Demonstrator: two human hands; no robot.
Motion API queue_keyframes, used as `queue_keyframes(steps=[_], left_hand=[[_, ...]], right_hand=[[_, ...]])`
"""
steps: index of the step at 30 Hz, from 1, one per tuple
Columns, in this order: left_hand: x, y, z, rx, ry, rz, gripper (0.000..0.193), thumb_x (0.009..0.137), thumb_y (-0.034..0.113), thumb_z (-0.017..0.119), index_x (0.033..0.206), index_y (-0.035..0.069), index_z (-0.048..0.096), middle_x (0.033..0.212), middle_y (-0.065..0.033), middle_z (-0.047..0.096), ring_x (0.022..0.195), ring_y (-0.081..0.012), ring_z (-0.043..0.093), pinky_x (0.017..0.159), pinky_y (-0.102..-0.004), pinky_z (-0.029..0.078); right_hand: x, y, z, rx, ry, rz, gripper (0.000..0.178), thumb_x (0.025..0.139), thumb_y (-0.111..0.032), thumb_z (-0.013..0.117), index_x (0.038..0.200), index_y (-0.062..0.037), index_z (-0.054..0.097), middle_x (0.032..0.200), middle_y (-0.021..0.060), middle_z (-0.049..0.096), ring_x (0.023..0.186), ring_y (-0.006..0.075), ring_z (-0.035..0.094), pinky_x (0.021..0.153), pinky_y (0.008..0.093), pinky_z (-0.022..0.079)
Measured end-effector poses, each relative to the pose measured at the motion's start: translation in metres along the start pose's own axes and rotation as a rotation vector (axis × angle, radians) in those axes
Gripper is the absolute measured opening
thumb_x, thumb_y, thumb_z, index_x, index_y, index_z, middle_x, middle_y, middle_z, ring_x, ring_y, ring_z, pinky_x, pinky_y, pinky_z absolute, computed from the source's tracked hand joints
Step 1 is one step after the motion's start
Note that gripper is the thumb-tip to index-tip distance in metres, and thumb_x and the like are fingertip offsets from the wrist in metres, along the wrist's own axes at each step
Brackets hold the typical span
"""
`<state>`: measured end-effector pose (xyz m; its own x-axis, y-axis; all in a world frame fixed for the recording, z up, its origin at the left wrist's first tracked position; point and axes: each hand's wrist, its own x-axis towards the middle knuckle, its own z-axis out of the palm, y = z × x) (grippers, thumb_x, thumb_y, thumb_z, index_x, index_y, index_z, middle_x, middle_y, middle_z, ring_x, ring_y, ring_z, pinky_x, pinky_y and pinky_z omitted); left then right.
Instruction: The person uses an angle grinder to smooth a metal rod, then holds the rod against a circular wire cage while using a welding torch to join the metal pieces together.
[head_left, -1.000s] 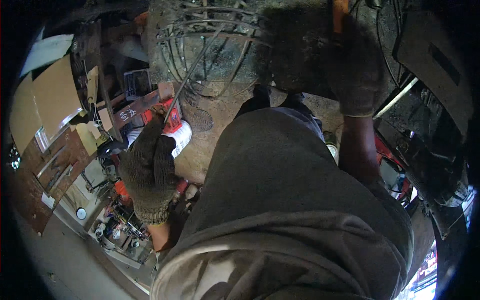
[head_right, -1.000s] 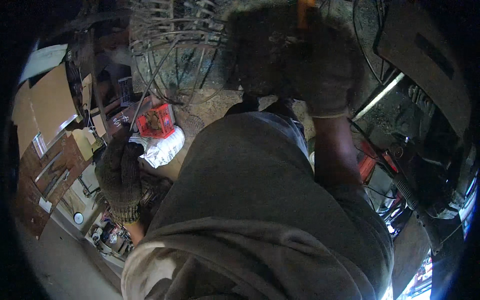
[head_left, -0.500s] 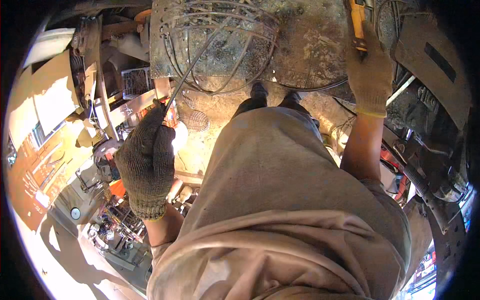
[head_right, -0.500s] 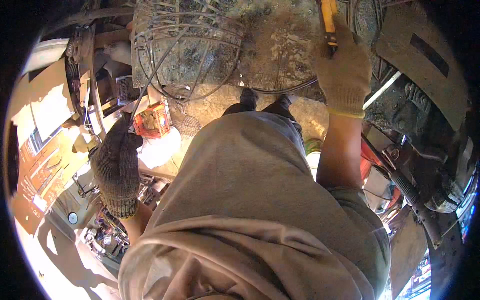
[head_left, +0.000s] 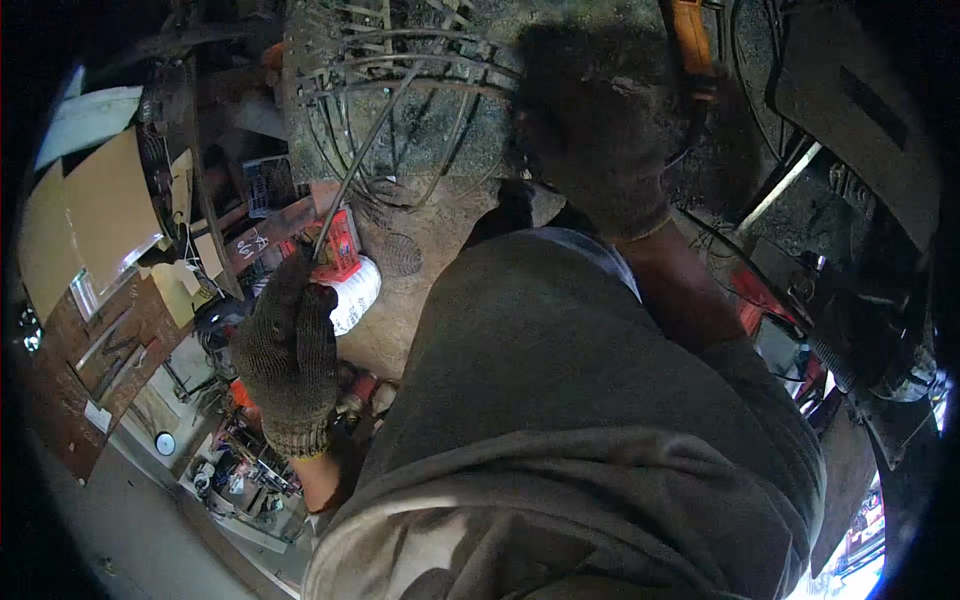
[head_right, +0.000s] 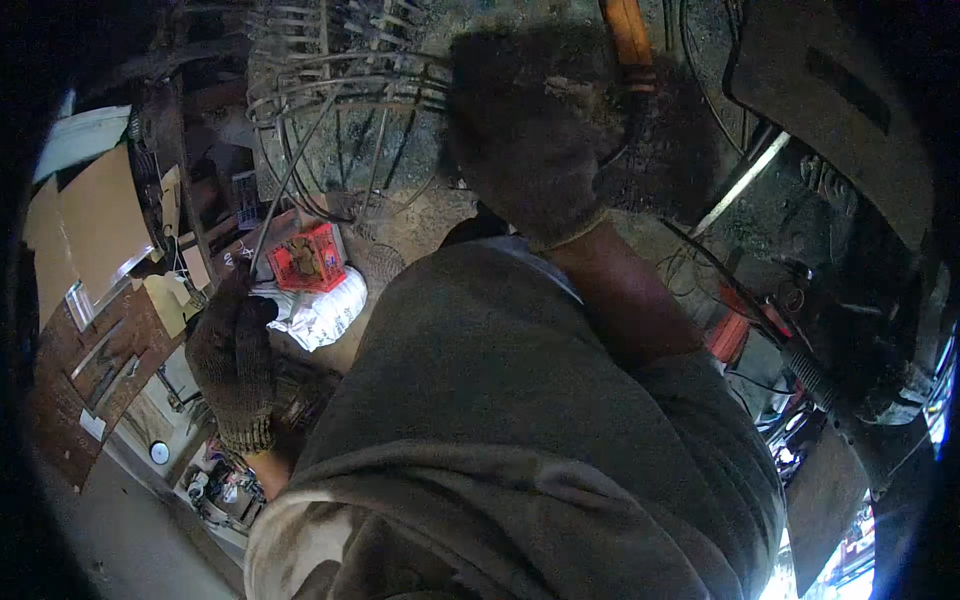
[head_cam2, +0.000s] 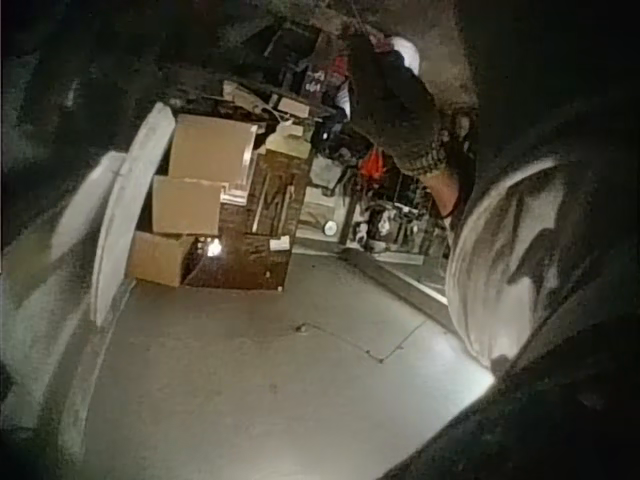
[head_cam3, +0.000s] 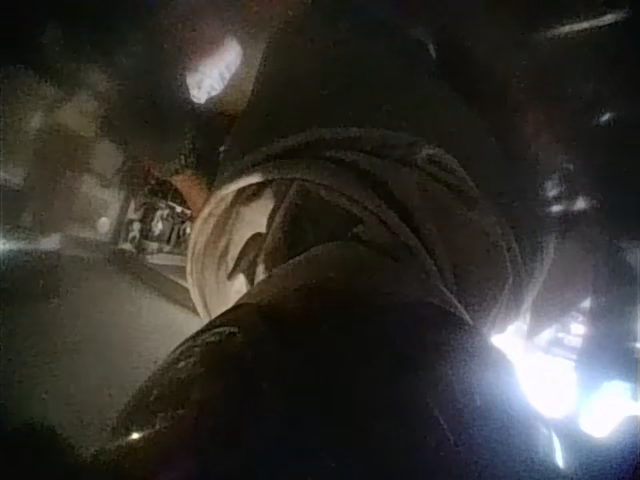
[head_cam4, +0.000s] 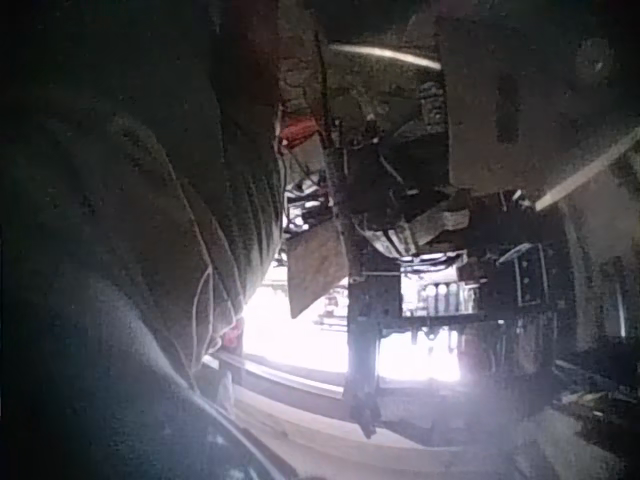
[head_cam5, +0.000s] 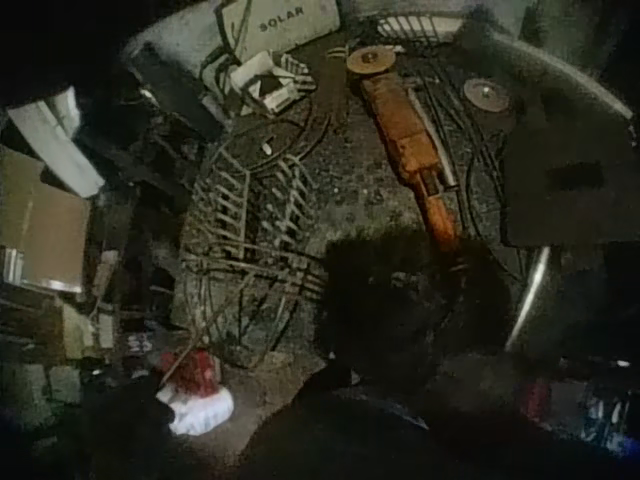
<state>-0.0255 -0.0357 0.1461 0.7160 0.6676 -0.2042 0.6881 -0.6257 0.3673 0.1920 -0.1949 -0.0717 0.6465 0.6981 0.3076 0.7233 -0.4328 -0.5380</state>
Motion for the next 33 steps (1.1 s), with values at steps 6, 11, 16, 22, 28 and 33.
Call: queue_keyframes(steps=[6,11,16,22,28,33], left_hand=[[0.0,-0.01,-0.001,0.095,0.025,0.138,0.036,0.099,0.009,0.06,0.133,-0.002,0.067,0.091,-0.011,0.073,0.08,-0.0176,0.067,0.075,-0.033,0.053],[0.0,0.006,-0.003,0.039,0.028,-0.08,0.029,0.093,0.013,0.071,0.119,0.001,0.074,0.1,-0.0159,0.077,0.085,-0.0284,0.073,0.092,-0.039,0.053],[-0.001,0.003,-0.002,0.166,0.036,0.006,0.029,0.092,0.011,0.071,0.12,0.002,0.074,0.094,-0.0146,0.077,0.081,-0.0268,0.071,0.094,-0.0387,0.053],[0.001,0.008,-0.001,0.021,0.034,-0.073,0.03,0.091,0.013,0.072,0.119,0.002,0.074,0.086,-0.0116,0.075,0.079,-0.0247,0.07,0.091,-0.0405,0.051],[-0.003,-0.007,0.001,0.111,0.049,-0.003,0.033,0.091,0.013,0.072,0.12,-0.001,0.073,0.088,-0.0138,0.075,0.079,-0.0262,0.069,0.075,-0.0399,0.052],[-0.001,0.0,0.003,0.063,0.066,-0.007,0.033,0.092,0.012,0.071,0.122,-0.001,0.073,0.097,-0.0155,0.077,0.078,-0.0233,0.07,0.075,-0.0373,0.054]], right_hand=[[0.009,-0.002,-0.006,0.166,0.027,0.045,0.023,0.092,-0.026,0.07,0.11,-0.0126,0.075,0.099,0.0143,0.073,0.087,0.0352,0.072,0.078,0.0467,0.058],[0.012,-0.003,-0.01,0.135,-0.04,0.055,0.022,0.092,-0.026,0.07,0.108,-0.0117,0.075,0.097,0.0146,0.073,0.083,0.0344,0.071,0.079,0.0453,0.058],[0.007,0.0,-0.003,0.084,0.096,-0.026,0.028,0.092,-0.029,0.07,0.114,-0.0123,0.073,0.1,0.014,0.073,0.088,0.0338,0.072,0.08,0.0472,0.058],[0.01,-0.003,-0.008,0.064,0.039,0.056,0.028,0.091,-0.034,0.073,0.106,-0.0103,0.074,0.088,0.0141,0.07,0.081,0.0337,0.07,0.077,0.0463,0.057],[0.008,0.007,0.0,0.147,0.062,-0.005,0.027,0.093,-0.032,0.071,0.108,-0.0102,0.075,0.092,0.0134,0.072,0.082,0.033,0.071,0.074,0.0455,0.058],[0.005,0.009,0.011,0.234,0.199,-0.057,0.024,0.093,-0.028,0.07,0.111,-0.014,0.075,0.091,0.0114,0.073,0.081,0.0322,0.07,0.074,0.0449,0.058]])
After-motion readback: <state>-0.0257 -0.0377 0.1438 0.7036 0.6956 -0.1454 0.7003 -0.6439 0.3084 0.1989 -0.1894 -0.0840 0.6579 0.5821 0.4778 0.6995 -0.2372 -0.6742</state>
